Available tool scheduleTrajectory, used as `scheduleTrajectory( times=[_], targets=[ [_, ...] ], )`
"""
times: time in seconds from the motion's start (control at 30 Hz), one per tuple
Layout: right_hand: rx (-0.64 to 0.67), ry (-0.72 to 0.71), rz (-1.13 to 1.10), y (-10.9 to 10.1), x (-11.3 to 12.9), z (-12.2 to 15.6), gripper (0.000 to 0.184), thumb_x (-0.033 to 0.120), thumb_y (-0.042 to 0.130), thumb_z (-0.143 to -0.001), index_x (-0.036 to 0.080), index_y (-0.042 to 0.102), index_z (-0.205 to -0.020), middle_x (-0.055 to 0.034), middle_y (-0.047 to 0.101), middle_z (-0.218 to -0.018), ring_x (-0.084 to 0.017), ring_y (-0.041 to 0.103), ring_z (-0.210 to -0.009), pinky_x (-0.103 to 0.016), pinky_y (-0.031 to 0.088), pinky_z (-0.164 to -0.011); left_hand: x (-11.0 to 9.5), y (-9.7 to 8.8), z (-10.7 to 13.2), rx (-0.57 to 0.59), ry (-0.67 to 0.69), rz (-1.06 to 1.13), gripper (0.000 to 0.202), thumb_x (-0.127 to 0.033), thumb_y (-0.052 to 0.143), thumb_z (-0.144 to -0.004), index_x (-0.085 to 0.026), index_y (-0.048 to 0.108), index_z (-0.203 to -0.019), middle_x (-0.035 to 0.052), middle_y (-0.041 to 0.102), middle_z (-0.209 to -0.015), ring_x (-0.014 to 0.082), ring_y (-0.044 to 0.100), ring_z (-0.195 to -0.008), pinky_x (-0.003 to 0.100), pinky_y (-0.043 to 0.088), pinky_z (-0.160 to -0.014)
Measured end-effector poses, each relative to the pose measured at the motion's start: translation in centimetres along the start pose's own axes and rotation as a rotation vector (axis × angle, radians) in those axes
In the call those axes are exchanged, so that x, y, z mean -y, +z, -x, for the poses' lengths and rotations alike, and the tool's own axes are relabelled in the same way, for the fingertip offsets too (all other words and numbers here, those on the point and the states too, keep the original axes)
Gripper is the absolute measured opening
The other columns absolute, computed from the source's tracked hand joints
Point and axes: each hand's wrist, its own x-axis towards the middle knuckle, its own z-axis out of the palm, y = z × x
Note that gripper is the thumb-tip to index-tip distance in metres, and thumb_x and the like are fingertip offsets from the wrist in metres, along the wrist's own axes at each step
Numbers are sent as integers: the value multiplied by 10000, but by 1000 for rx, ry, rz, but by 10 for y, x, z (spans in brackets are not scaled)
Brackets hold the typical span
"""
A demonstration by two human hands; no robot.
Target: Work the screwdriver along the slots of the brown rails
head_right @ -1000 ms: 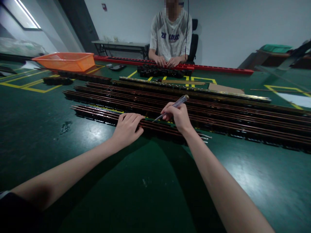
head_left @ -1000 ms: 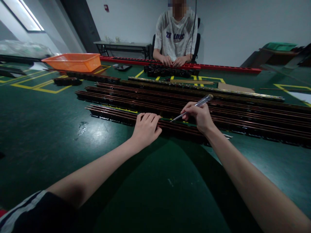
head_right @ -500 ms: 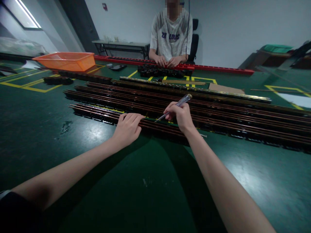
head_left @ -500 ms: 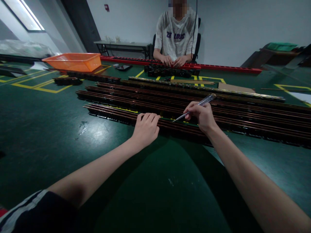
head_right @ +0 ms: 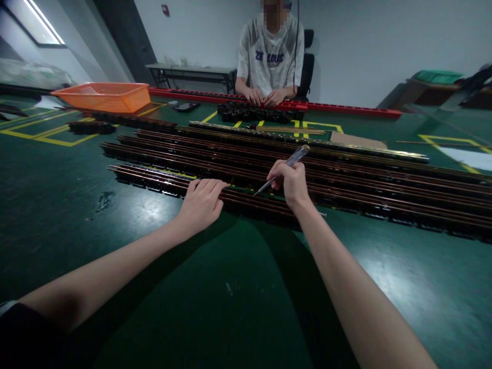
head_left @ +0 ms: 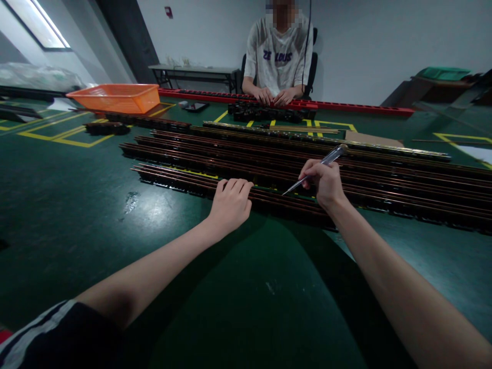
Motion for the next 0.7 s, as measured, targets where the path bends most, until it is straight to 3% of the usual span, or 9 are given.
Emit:
scheduleTrajectory(
  times=[0.7],
  targets=[
    [-41,-17,-6,1,0,0,152,177,471,-505,158,537,-369,-3,455,-374,-63,386,-318,-195,249,-311,3,2,0,-19,8,43,324,-117,400,-839,-111,580,-1108,98,634,-1119,245,551,-1069,428,346,-942]
  ],
)
